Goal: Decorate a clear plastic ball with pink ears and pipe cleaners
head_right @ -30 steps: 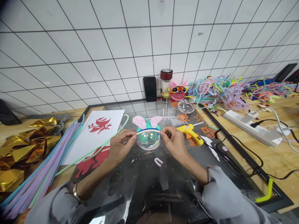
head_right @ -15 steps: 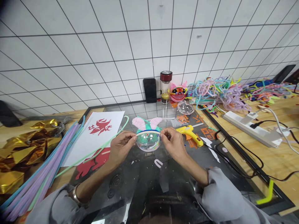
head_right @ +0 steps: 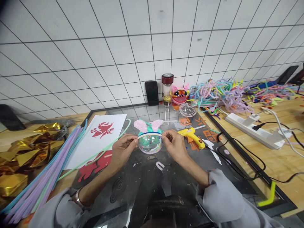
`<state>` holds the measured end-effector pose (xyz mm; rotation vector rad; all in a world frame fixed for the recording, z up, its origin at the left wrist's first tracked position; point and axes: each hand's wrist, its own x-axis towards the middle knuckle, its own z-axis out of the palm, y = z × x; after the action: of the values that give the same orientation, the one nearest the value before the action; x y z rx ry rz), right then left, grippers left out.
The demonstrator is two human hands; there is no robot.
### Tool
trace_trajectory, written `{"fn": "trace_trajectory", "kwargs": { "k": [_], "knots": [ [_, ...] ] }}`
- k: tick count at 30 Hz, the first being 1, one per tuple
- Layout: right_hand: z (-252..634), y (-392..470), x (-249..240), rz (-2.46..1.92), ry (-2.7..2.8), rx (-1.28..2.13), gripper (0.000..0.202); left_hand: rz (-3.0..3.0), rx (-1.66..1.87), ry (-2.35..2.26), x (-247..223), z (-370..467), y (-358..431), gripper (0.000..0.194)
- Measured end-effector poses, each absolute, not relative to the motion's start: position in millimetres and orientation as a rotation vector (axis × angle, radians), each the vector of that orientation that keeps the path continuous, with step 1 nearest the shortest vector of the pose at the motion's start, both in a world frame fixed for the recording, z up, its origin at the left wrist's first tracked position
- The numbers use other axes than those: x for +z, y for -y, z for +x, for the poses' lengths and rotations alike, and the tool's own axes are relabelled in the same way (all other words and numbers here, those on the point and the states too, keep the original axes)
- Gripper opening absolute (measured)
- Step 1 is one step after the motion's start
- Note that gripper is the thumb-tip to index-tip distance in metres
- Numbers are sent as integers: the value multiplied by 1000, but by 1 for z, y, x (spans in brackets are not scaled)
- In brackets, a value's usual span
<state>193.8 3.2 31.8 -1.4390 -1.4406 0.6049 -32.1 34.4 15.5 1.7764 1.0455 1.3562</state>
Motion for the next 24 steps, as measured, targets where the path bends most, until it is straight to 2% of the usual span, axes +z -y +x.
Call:
{"fn": "trace_trajectory", "kwargs": {
  "k": [24],
  "knots": [
    [198, 0, 36, -1413, 1420, 514, 17, 1804, 1394, -1015, 19, -28, -33, 12]
  ]
}}
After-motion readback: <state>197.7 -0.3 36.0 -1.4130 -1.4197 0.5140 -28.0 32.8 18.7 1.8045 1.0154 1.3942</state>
